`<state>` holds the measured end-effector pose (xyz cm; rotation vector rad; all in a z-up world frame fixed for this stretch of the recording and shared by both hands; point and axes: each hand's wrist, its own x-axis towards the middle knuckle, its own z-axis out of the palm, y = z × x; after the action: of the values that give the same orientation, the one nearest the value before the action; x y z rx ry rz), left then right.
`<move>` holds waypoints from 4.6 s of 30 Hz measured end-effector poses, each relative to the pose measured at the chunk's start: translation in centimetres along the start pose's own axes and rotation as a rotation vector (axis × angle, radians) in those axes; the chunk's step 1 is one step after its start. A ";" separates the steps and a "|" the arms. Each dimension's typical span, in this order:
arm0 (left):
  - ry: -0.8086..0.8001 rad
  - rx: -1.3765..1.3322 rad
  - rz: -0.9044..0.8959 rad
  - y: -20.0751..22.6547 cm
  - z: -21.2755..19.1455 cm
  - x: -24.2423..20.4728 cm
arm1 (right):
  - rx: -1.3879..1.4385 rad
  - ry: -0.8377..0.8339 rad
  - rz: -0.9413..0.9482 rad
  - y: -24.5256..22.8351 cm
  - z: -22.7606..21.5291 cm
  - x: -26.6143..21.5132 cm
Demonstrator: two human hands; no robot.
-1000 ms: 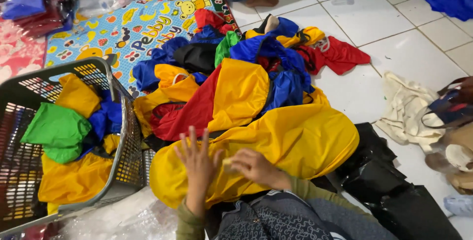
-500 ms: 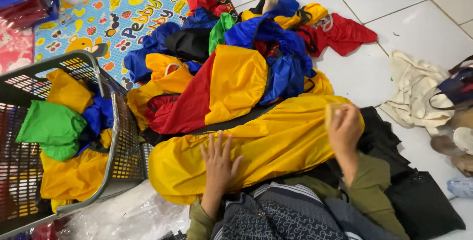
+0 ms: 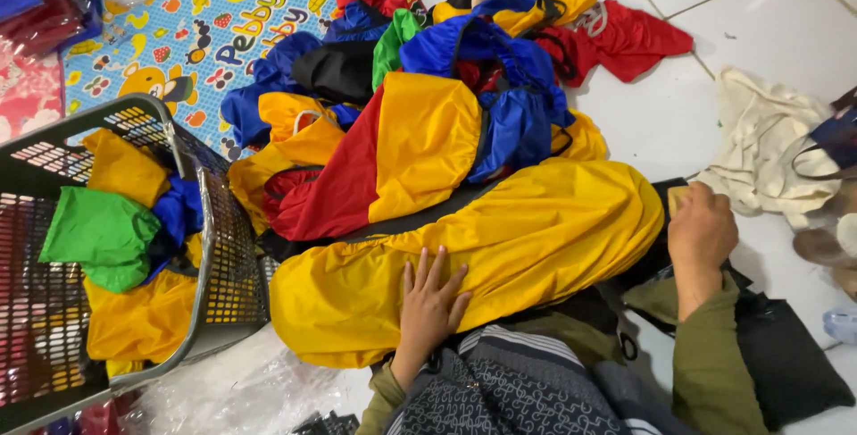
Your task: The person cleans a series of yellow fabric covers by wiping them with a sponge and then placing them into clear plastic bags.
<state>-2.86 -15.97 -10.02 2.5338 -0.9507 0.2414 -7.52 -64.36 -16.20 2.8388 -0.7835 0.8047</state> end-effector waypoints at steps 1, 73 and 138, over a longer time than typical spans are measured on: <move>0.014 -0.003 0.009 -0.2 0.3 0.3 | -0.005 0.016 0.001 -2.4 -2.2 1.1; -0.061 0.210 -0.172 0.2 2.0 -0.6 | 0.395 -0.251 -0.083 -11.3 3.8 6.7; 0.156 0.091 -0.349 -9.9 4.2 -0.2 | 0.298 -0.262 -0.234 -11.3 -2.6 -0.9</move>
<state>3.64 -11.00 -17.02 2.6632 -0.4382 0.3752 -3.74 -53.66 -13.88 3.2673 -0.3648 0.5652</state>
